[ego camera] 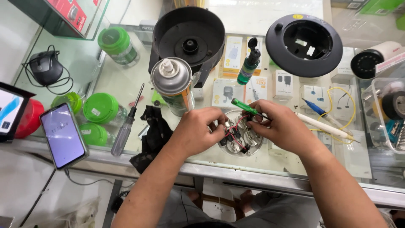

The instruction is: The person is disassembling a multi-socket power strip with a screwdriver and cleaning the components with a cloth.

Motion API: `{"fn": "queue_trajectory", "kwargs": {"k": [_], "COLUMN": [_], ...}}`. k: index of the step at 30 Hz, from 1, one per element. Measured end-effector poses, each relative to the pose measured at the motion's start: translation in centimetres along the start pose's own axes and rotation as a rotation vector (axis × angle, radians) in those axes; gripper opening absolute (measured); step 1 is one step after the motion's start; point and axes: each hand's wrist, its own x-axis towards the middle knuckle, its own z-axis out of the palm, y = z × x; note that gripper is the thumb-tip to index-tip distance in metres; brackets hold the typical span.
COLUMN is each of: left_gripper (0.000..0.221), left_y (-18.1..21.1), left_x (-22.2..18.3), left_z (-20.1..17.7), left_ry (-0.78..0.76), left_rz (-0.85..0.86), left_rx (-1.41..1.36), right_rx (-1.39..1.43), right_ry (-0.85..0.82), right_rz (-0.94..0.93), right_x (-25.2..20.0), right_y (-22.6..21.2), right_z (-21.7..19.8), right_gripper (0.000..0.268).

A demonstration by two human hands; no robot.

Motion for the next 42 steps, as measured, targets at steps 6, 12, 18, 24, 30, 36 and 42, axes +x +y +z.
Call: {"fn": "queue_trajectory", "kwargs": {"k": [6,12,18,24,30,36,42], "left_gripper": [0.008,0.01,0.006,0.012,0.024,0.035,0.017], "left_y": [-0.4,-0.5,-1.4,-1.3,1.0,3.4,3.9], "left_x": [0.0,-0.4,-0.1,-0.2,-4.0,-8.6,-7.6], "left_z": [-0.4,-0.8,-0.3,-0.3,-0.9,2.3,4.3], "left_ry": [-0.035,-0.02,0.02,0.117,0.317,0.172,0.391], "left_rz": [-0.086,-0.13,-0.144,-0.194,-0.076,-0.127,0.051], "left_rx": [-0.141,-0.189,-0.138,0.006,0.263,0.181,0.191], "right_rx": [0.017,0.014,-0.001,0.012,0.018,-0.152,0.016], "right_ry": [-0.005,0.004,0.004,-0.002,-0.019,-0.093,-0.008], "right_rz": [-0.003,-0.001,-0.016,-0.025,-0.017,-0.002,-0.022], "right_x": [-0.1,-0.2,-0.1,-0.3,-0.2,0.0,-0.4], "right_y": [-0.6,-0.4,-0.2,-0.9,0.2,-0.3,-0.6], "right_z": [-0.2,-0.2,-0.1,-0.2,-0.1,-0.5,-0.3], "right_gripper": [0.027,0.026,0.027,0.026,0.024,0.013,0.024]}}
